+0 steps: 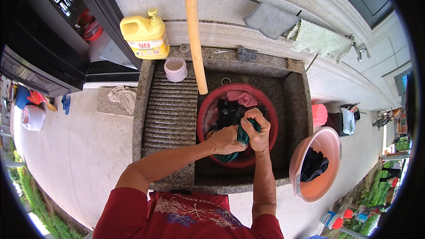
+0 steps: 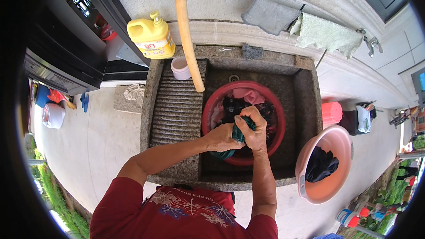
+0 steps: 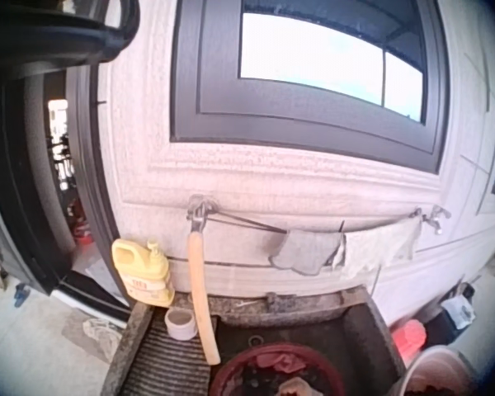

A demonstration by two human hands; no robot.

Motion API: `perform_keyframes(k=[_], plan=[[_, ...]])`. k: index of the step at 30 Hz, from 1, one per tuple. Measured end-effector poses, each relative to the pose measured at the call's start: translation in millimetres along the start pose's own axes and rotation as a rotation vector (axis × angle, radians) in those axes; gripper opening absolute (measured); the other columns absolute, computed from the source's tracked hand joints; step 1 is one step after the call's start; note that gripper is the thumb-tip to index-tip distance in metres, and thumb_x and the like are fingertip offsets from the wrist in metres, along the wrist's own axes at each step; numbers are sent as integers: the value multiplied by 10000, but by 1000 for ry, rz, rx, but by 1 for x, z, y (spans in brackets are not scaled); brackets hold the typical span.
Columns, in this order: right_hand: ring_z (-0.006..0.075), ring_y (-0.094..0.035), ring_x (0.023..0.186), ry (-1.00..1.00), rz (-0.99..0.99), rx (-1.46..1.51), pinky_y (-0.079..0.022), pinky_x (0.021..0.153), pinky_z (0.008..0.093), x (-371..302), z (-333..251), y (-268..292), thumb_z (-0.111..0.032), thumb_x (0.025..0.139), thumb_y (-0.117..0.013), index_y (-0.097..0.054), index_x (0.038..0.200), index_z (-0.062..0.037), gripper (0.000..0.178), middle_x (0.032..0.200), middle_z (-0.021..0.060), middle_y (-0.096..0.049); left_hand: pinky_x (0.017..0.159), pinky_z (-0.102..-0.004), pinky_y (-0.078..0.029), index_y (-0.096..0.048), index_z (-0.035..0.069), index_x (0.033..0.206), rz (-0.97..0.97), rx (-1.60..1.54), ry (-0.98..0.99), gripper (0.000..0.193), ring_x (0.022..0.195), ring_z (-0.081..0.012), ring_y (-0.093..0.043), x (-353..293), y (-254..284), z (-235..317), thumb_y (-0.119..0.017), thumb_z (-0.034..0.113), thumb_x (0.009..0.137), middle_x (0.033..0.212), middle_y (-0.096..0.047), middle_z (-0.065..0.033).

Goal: The person washes clothes by hand at an outdoor stone sink. They scrub a green garment and a black garment against the washboard, rinse them in a red basin filled with water, and wring them out. The person handles the items one at a time, using a brush and their hands to clean the fabric.

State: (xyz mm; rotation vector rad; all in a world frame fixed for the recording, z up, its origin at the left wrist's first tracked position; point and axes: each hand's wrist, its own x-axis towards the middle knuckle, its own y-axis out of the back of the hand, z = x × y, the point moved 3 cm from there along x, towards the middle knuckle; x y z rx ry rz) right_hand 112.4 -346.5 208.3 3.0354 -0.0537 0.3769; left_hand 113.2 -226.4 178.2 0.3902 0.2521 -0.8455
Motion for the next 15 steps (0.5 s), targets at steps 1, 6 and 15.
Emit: perform_keyframes(k=[1, 6, 15], plan=[[103, -468, 751, -14, 7, -25, -400, 684, 247, 0, 5, -1, 37, 775, -612, -563, 798, -24, 82, 811, 19, -523, 677, -386, -502, -591, 30, 898, 53, 85, 27, 336, 740, -290, -649, 1, 0, -3, -680, 307, 731, 780, -648, -136], [106, -463, 671, 22, 78, -225, -400, 627, 263, -6, 29, -2, -36, 821, -609, -552, 796, -23, 64, 734, 25, -512, 704, -442, -518, -612, 31, 902, 153, 389, 107, 401, 827, -360, -649, 9, -7, -14, -647, 391, 729, 820, -664, -168], [110, -504, 688, -48, 14, -290, -429, 633, 269, -8, 37, -5, -77, 739, -724, -564, 811, -34, 181, 782, 19, -529, 768, -446, -517, -593, -9, 966, -36, 239, 93, 507, 869, -364, -642, 27, -7, -33, -637, 433, 723, 918, -652, -211]])
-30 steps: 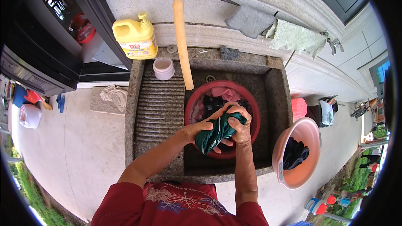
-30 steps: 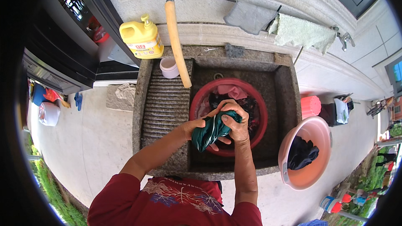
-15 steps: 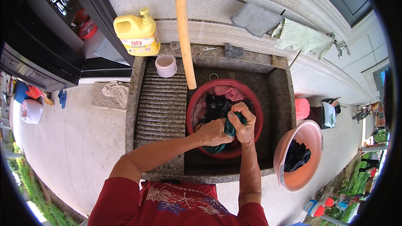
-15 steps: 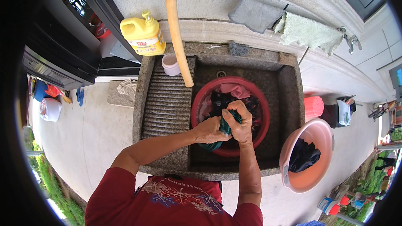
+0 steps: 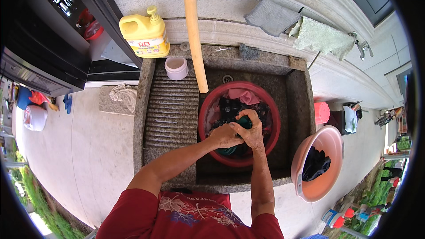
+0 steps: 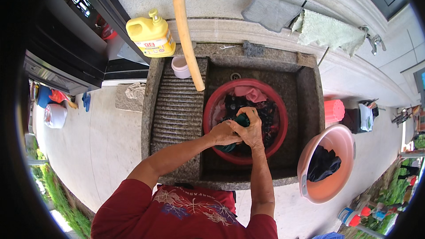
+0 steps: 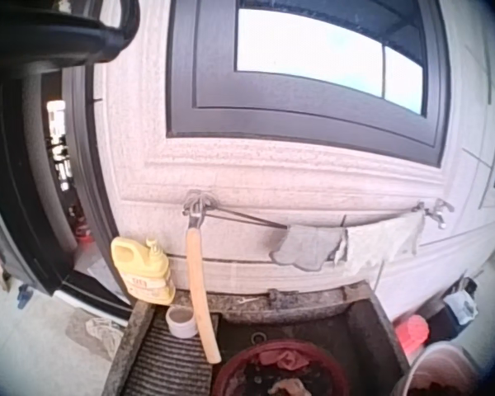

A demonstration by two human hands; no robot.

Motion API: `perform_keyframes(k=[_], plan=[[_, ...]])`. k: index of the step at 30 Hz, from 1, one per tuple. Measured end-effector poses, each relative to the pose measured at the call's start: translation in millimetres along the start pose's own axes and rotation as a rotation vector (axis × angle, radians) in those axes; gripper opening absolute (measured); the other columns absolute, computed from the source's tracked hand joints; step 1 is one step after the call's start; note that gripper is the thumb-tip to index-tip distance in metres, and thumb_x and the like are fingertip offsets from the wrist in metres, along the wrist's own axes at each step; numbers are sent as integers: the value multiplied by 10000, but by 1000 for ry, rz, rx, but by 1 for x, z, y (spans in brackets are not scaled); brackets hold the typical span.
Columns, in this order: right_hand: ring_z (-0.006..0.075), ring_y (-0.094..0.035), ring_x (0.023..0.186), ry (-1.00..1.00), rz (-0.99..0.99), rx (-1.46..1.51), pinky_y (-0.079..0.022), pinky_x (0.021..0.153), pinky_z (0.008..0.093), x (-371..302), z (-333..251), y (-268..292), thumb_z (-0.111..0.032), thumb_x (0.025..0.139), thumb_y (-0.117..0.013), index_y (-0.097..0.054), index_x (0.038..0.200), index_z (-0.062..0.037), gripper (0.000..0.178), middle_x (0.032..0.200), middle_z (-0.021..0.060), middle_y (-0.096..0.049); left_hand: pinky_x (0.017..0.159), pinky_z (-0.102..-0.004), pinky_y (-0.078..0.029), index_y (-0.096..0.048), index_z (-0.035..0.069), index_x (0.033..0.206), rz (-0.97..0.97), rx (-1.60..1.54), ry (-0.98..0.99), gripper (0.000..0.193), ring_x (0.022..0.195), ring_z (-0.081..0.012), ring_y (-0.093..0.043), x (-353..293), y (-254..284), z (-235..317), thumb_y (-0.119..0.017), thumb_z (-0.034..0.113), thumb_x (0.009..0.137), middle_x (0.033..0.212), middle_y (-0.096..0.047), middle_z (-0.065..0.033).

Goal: The person washes clothes by hand at an outdoor stone sink. They scrub a green garment and a black garment against the washboard, rinse them in a red basin filled with water, and wring them out. The person handles the items one at a time, using a brush and their hands to clean the fabric.

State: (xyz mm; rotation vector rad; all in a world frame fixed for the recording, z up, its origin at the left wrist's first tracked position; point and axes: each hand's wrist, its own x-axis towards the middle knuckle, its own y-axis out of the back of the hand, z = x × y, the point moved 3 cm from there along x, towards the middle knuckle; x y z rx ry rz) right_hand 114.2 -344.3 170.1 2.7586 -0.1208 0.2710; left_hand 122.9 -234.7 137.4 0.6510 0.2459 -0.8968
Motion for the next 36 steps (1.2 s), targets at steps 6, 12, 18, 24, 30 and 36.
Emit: perform_keyframes(k=[6, 12, 18, 24, 30, 36], plan=[[85, -495, 669, 74, 135, -7, -414, 616, 231, 7, -12, 27, 31, 739, -686, -542, 793, -48, 173, 787, 11, -535, 897, -357, -434, -346, -12, 1345, 84, -587, -135, 934, 1075, -250, -537, -22, 16, 0, -784, 465, 672, 1175, -518, -139], [218, -563, 715, 449, 54, -175, -470, 551, 322, -5, -79, 14, 14, 644, -745, -579, 827, -66, 260, 882, 83, -521, 786, -548, -514, -388, 148, 1325, -499, -1366, 129, 877, 1092, -289, -565, -49, -1, -21, -347, 816, 759, 1185, -522, -114], [291, -562, 767, 978, -165, -282, -511, 594, 371, -40, -113, -26, -18, 618, -792, -560, 871, -72, 348, 1001, 124, -470, 773, -361, -533, -548, 96, 1039, -207, -1964, -185, 413, 871, -203, -606, -32, -50, -58, -371, 462, 967, 984, -589, -79], [294, -560, 830, 986, -149, -275, -521, 664, 399, -52, -114, -27, -29, 583, -790, -570, 888, -96, 382, 998, 115, -480, 790, -338, -515, -588, 49, 1005, -284, -2142, -175, 365, 881, -196, -598, -56, -35, -16, -426, 369, 935, 988, -607, -67], [209, -561, 778, 441, 299, -49, -463, 687, 325, -36, -100, -14, -22, 727, -694, -535, 889, -49, 229, 938, 109, -522, 792, -404, -548, -546, 49, 1102, 363, -2144, -125, 344, 930, -279, -627, -53, 10, -7, -498, 352, 946, 1002, -628, -112], [123, -563, 796, -265, 422, 947, -472, 731, 261, -27, -44, -7, -37, 884, -555, -581, 915, -41, 41, 876, 26, -570, 846, -422, -518, -545, 4, 983, 734, -1323, -471, 283, 900, -277, -646, -72, 53, 35, -458, 274, 974, 919, -653, -164]])
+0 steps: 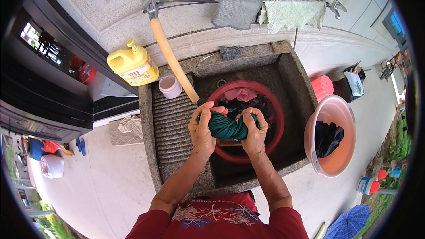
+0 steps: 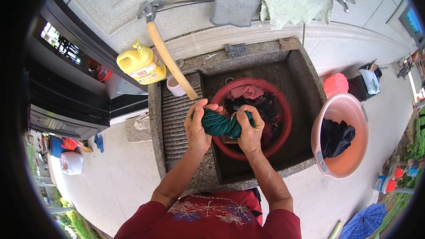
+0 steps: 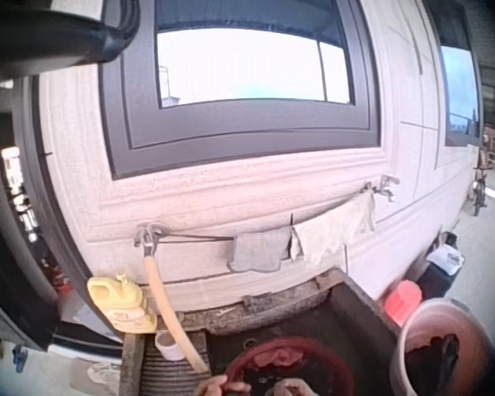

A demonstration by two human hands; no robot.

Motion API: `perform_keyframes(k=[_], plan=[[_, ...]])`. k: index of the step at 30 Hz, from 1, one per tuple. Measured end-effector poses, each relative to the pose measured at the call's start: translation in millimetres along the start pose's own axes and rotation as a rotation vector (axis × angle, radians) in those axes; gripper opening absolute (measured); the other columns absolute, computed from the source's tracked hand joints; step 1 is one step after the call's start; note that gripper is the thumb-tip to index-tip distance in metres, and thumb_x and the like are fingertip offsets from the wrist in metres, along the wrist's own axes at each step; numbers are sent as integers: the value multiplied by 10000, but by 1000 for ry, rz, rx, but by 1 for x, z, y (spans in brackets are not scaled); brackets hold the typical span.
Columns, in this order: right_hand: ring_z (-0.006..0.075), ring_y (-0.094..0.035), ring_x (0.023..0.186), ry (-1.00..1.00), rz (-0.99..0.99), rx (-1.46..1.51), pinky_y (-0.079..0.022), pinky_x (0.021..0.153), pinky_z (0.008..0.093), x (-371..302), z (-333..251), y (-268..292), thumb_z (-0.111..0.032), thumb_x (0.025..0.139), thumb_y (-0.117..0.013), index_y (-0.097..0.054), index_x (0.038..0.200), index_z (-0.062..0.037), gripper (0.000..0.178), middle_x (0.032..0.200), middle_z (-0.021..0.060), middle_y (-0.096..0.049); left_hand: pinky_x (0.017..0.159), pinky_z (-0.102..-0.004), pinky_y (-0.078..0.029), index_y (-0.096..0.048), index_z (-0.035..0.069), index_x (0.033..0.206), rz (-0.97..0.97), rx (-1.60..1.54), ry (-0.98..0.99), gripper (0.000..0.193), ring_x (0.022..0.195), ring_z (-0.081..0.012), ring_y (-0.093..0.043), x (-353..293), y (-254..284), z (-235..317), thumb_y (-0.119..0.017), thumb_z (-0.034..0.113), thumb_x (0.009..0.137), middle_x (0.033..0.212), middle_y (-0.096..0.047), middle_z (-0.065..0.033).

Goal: The person washes clothes by hand at an outdoor stone sink. They scrub a green garment and a black garment against the washboard, rinse them in a red basin filled with water, and wring them out. The person handles the items one at a time, using a brush and their hands to clean the fabric.

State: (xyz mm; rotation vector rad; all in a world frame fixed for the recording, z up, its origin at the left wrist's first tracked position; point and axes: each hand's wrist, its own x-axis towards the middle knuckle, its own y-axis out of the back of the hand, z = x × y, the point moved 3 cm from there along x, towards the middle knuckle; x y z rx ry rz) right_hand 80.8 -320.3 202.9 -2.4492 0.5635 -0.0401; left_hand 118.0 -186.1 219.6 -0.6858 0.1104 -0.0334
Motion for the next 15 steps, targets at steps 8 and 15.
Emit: perform_keyframes(k=[8, 15], plan=[[78, -582, 761, -373, -239, 256, -494, 650, 236, 33, -14, -27, -92, 868, -624, -622, 883, -51, 44, 820, 15, -621, 868, -413, -484, -525, 55, 679, -794, 635, -567, 377, 828, -238, -664, 8, -71, 52, -537, 344, 922, 716, -656, -63], [44, -515, 710, -312, -555, -226, -432, 626, 216, 60, -42, -40, -120, 851, -628, -627, 869, -18, 103, 737, -4, -575, 640, -306, -474, -477, 129, 578, -1296, 928, -928, 442, 645, -173, -592, -7, -105, 47, -681, 490, 730, 621, -544, 26]])
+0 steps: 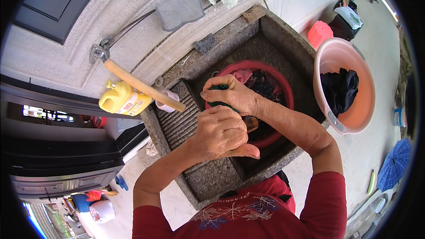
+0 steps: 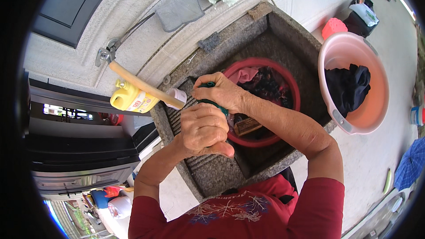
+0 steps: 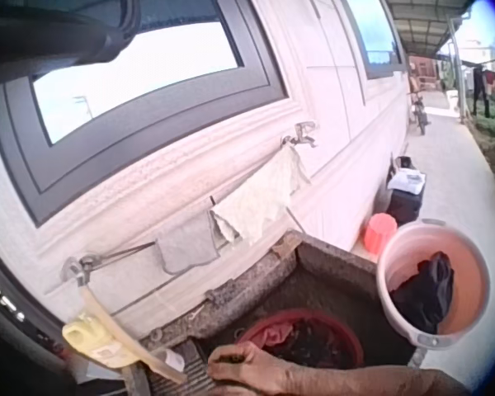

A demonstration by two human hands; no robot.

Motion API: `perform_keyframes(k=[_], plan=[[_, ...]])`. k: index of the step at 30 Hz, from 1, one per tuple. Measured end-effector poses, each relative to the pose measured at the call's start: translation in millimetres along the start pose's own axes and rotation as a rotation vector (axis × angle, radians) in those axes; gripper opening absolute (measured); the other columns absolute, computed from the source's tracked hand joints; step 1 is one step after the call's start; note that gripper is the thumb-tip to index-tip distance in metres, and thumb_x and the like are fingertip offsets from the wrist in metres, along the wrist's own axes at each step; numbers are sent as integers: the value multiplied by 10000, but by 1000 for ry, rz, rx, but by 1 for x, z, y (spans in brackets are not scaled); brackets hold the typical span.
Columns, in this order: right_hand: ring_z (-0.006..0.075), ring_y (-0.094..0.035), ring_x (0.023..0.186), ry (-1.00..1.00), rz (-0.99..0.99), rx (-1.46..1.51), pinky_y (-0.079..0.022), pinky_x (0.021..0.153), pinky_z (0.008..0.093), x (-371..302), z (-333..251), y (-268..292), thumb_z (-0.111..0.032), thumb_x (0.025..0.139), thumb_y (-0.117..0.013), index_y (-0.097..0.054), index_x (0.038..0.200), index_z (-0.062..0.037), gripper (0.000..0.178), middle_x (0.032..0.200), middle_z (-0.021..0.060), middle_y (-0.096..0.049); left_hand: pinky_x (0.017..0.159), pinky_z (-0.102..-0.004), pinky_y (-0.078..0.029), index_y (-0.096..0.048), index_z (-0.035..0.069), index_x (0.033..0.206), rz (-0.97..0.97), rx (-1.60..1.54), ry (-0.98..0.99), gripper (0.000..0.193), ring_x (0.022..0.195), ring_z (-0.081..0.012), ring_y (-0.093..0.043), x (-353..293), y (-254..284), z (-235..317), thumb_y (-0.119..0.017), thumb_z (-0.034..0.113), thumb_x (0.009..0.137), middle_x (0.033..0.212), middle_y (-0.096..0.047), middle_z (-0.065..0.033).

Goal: The person washes clothes by hand at an outdoor stone sink. They scrub a green garment and a black garment against the washboard, rinse them in a red basin filled with water, and wring them out. The person handles the items one at a time, using a brush and their hands to clean the fabric.

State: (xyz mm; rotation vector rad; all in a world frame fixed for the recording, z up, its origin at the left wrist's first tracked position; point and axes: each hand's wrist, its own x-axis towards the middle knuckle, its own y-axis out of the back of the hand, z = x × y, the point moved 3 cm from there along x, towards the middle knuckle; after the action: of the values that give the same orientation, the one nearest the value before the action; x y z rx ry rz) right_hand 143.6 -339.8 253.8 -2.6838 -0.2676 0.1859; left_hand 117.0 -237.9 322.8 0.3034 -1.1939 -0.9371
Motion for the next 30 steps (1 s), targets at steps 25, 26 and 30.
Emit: perform_keyframes(k=[25, 26, 30], plan=[[72, -534, 618, 122, 537, 164, -444, 565, 215, -19, 90, 42, -34, 855, -588, -582, 826, -48, 32, 700, -2, -566, 996, -305, -336, -184, 138, 1409, 749, -597, 924, 704, 1208, -213, -422, -97, -57, -40, -606, 45, 852, 1365, -375, -127], [73, -537, 621, 151, 533, 147, -444, 565, 215, -20, 86, 38, -33, 854, -587, -582, 826, -47, 32, 702, 1, -569, 1009, -384, -370, -117, 171, 1436, 758, -639, 1046, 861, 1167, -262, -468, -107, -54, -39, -661, 17, 787, 1404, -306, -134], [78, -545, 634, 221, 476, 69, -447, 572, 218, -23, 68, 20, -23, 848, -576, -580, 824, -40, 30, 707, 8, -577, 868, -453, -532, -13, 200, 1457, 779, -1671, 1210, 1014, 1184, -308, -494, -121, -65, -14, -713, 12, 749, 1372, -330, -215]])
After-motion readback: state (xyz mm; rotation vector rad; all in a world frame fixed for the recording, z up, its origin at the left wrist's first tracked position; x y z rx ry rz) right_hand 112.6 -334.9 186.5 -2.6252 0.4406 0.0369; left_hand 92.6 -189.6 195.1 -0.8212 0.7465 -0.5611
